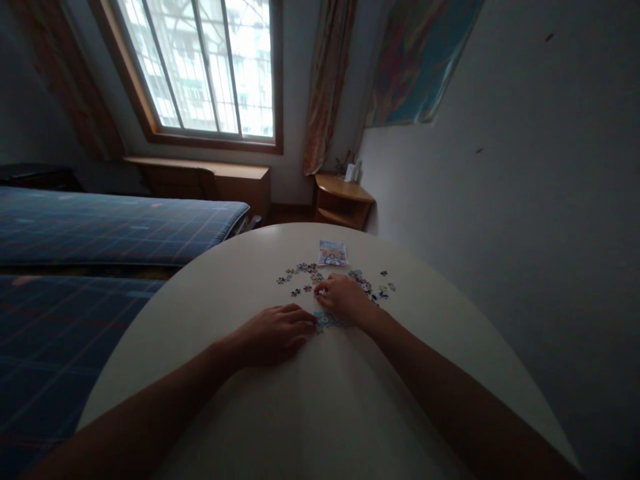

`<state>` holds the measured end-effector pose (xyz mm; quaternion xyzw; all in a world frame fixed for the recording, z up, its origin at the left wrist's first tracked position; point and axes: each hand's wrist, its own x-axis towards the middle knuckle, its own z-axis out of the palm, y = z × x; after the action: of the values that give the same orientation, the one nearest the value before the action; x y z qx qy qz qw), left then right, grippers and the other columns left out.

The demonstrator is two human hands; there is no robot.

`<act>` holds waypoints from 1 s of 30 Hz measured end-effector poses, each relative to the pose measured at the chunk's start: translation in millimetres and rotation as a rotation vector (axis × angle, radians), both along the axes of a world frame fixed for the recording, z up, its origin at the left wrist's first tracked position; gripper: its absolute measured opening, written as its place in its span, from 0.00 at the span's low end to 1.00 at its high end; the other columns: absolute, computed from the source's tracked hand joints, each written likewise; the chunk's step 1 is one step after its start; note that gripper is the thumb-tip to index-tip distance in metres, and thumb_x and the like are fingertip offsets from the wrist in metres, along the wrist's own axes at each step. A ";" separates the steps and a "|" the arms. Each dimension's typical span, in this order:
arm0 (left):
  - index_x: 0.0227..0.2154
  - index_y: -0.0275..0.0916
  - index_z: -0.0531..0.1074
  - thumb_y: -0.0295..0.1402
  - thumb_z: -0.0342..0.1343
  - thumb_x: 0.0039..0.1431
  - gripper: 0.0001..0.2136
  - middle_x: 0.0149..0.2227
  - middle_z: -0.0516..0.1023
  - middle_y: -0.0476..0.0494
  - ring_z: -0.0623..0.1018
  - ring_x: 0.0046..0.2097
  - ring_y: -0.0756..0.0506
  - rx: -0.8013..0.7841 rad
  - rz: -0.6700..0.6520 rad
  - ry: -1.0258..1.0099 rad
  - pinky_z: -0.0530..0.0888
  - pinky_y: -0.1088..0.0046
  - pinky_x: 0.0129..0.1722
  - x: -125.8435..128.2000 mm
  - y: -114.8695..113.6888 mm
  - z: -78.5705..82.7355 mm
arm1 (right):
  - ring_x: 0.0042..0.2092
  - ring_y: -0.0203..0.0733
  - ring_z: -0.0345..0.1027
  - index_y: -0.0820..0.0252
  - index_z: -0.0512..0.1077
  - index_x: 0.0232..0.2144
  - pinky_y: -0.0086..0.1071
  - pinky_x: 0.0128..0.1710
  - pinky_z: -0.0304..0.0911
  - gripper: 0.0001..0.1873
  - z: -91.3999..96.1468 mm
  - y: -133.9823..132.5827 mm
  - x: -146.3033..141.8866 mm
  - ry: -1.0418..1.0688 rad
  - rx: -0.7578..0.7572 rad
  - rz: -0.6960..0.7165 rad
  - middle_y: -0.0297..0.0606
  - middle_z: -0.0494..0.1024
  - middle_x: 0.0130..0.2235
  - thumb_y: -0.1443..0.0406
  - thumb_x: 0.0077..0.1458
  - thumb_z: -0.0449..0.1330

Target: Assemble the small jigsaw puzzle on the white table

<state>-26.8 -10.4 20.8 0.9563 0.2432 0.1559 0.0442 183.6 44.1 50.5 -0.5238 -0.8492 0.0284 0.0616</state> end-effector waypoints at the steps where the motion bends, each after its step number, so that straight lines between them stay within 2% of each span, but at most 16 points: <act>1: 0.53 0.42 0.69 0.28 0.53 0.64 0.15 0.55 0.75 0.42 0.74 0.54 0.42 -0.004 0.001 0.000 0.74 0.60 0.53 0.0 -0.2 0.2 | 0.47 0.46 0.72 0.53 0.79 0.42 0.35 0.49 0.62 0.11 2.0 -1.6 2.4 -0.006 -0.003 0.002 0.42 0.79 0.44 0.63 0.59 0.60; 8: 0.54 0.43 0.69 0.27 0.54 0.63 0.16 0.55 0.74 0.42 0.74 0.54 0.43 -0.018 -0.007 -0.029 0.74 0.61 0.53 -1.0 0.3 -1.4 | 0.44 0.49 0.73 0.61 0.80 0.34 0.37 0.45 0.64 0.08 6.5 -11.3 36.6 -0.019 -0.039 -0.094 0.47 0.79 0.41 0.64 0.54 0.61; 12: 0.53 0.44 0.69 0.26 0.54 0.63 0.17 0.55 0.74 0.43 0.74 0.54 0.43 -0.025 -0.009 -0.033 0.74 0.60 0.53 -1.6 1.0 -2.4 | 0.39 0.45 0.74 0.61 0.79 0.32 0.33 0.41 0.64 0.07 0.4 -17.9 60.8 0.039 -0.078 -0.136 0.44 0.80 0.37 0.65 0.53 0.62; 16: 0.53 0.43 0.69 0.26 0.54 0.63 0.16 0.56 0.74 0.43 0.74 0.54 0.42 -0.039 0.001 -0.011 0.74 0.59 0.54 -0.6 -0.6 1.3 | 0.40 0.43 0.73 0.62 0.78 0.33 0.32 0.41 0.64 0.06 -6.5 -28.2 76.1 0.123 -0.075 -0.158 0.42 0.80 0.37 0.67 0.55 0.61; 20: 0.53 0.42 0.69 0.27 0.53 0.64 0.15 0.56 0.74 0.43 0.74 0.54 0.43 -0.051 0.001 -0.007 0.75 0.61 0.53 0.6 -1.5 4.7 | 0.38 0.39 0.73 0.61 0.77 0.44 0.30 0.41 0.65 0.13 -14.8 -35.8 83.8 0.221 -0.063 -0.163 0.40 0.79 0.39 0.69 0.57 0.58; 23: 0.53 0.43 0.69 0.27 0.52 0.65 0.15 0.56 0.74 0.43 0.74 0.54 0.42 -0.037 -0.002 -0.001 0.75 0.61 0.52 0.1 -0.1 2.2 | 0.39 0.39 0.72 0.58 0.76 0.50 0.31 0.42 0.66 0.17 -19.2 -37.9 86.5 0.276 -0.043 -0.108 0.41 0.77 0.41 0.70 0.59 0.56; 26: 0.54 0.43 0.69 0.27 0.52 0.66 0.15 0.56 0.74 0.43 0.74 0.54 0.42 -0.021 -0.009 0.002 0.75 0.61 0.53 -0.9 2.0 -2.4 | 0.42 0.43 0.72 0.59 0.77 0.47 0.35 0.45 0.66 0.15 -18.9 -40.7 87.5 0.204 -0.015 -0.087 0.44 0.76 0.43 0.68 0.60 0.56; 30: 0.53 0.43 0.69 0.27 0.52 0.66 0.14 0.56 0.74 0.43 0.74 0.54 0.42 -0.022 -0.005 0.003 0.75 0.59 0.52 -1.2 2.6 -4.7 | 0.48 0.47 0.70 0.63 0.77 0.38 0.38 0.50 0.65 0.09 -14.1 -50.5 89.5 0.082 0.036 -0.079 0.46 0.77 0.43 0.68 0.61 0.56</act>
<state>-28.0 -7.7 16.1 0.9566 0.2426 0.1518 0.0550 273.2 -6.5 36.3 -0.5542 -0.8249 0.0320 0.1071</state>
